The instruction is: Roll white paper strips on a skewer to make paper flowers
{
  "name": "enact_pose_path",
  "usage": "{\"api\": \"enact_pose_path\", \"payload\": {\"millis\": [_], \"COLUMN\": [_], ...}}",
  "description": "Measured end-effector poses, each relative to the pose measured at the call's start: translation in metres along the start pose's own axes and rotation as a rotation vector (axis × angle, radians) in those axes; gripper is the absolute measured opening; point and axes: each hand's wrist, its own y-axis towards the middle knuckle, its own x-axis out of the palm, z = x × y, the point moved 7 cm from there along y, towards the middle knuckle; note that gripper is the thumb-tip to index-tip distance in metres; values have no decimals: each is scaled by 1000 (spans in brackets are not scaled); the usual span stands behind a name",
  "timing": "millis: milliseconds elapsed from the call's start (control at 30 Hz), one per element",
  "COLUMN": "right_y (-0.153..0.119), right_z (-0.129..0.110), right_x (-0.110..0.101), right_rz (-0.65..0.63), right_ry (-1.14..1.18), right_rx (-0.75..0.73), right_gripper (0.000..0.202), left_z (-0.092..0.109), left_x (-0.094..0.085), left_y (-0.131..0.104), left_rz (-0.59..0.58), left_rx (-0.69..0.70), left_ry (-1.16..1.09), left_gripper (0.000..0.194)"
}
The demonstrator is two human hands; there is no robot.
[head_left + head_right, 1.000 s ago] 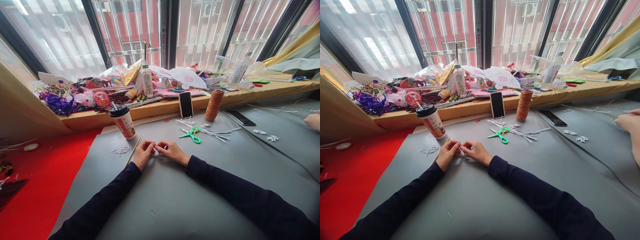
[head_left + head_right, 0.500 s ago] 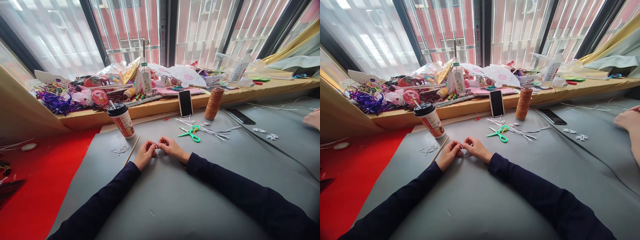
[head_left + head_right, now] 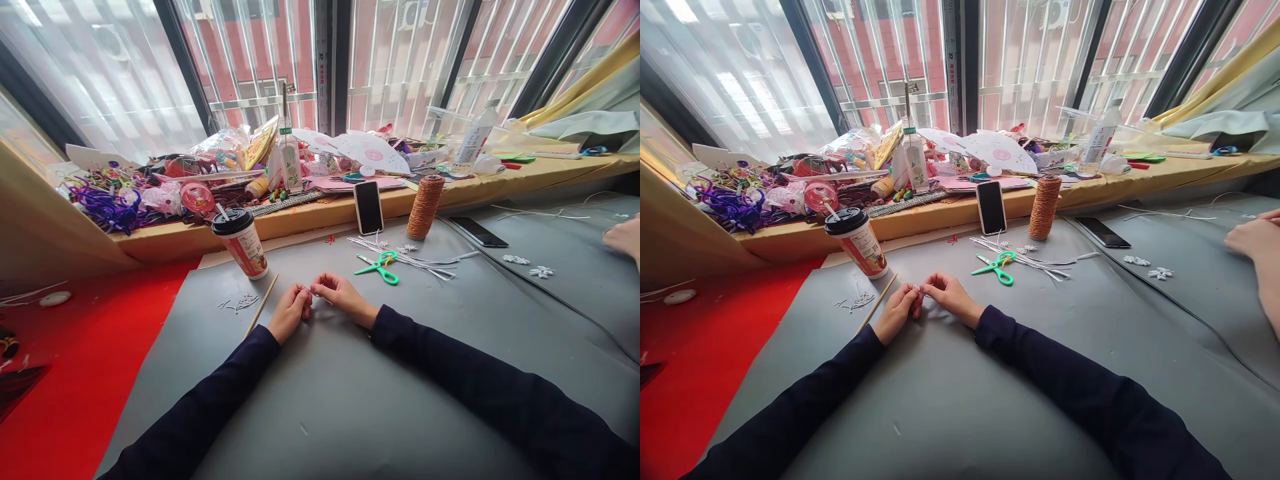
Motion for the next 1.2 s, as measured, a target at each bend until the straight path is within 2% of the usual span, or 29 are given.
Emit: {"api": "enact_pose_path", "payload": {"millis": [233, 567, 667, 867, 1200], "right_y": [0, -2, -1, 4, 6], "right_z": [7, 4, 7, 14, 17], "right_x": [-9, -9, -8, -4, 2], "right_rz": [184, 242, 227, 234, 297], "right_ry": [212, 158, 156, 140, 192], "right_rx": [45, 86, 126, 160, 123], "right_gripper": [24, 21, 21, 24, 22], "left_z": [-1, 1, 5, 17, 25], "left_x": [-4, -7, -10, -10, -11], "left_y": [-1, -2, -1, -2, -4], "left_rz": [39, 26, 33, 40, 89], "left_rx": [16, 22, 86, 304, 383], "left_ry": [148, 325, 449, 706, 837], "left_gripper": [26, 28, 27, 27, 28]}}
